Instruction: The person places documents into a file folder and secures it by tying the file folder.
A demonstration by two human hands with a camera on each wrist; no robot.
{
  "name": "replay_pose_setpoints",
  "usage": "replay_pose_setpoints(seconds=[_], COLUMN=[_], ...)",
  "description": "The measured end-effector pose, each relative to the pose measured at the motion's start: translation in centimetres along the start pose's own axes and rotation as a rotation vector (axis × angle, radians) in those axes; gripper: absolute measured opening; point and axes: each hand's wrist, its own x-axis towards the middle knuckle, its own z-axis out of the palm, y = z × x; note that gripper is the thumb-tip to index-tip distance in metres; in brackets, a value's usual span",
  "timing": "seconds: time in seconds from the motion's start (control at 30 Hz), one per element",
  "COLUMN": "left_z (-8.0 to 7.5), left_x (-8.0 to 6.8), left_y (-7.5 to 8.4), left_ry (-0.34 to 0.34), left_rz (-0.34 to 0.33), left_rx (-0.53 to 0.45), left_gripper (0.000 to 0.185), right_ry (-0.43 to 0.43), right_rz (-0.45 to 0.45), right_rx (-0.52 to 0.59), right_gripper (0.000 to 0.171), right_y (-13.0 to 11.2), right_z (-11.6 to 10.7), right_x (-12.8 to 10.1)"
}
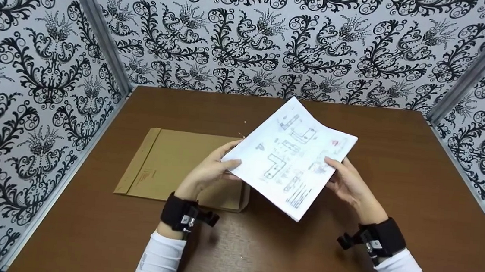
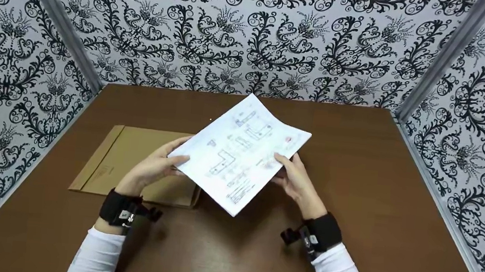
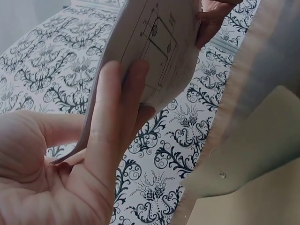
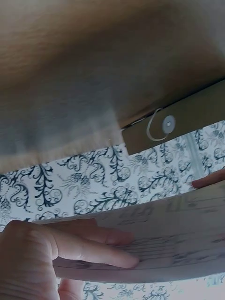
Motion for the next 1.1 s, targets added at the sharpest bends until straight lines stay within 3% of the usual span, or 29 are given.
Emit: replay_pose_setpoints(seconds=[0.43,0.83,1.1], left_z=[-2.1,-3.3,-3.7], left_x=[-0.5,-1.2,-1.4], left_y=[-0.1,0.1,0.2], left_ry=[-0.095,-0.169,-0.169], left_rz=[-0.025,0.000,-0.006], left_rx=[0.024,0.059,0.062], left_gripper=[0.063,0.063,0.063], right_ry=[-0.005,0.018,0.003], right_rz=[0.026,0.045,0.045], right_rx=[0.032,-0.023,-0.061], right_gripper=[0.016,0.021,0.019], right_y=[-1.4,-1.1,-1.1], right_z=[-2.3,-3.5,-4.0], right_x=[0.4,0.7,0.8])
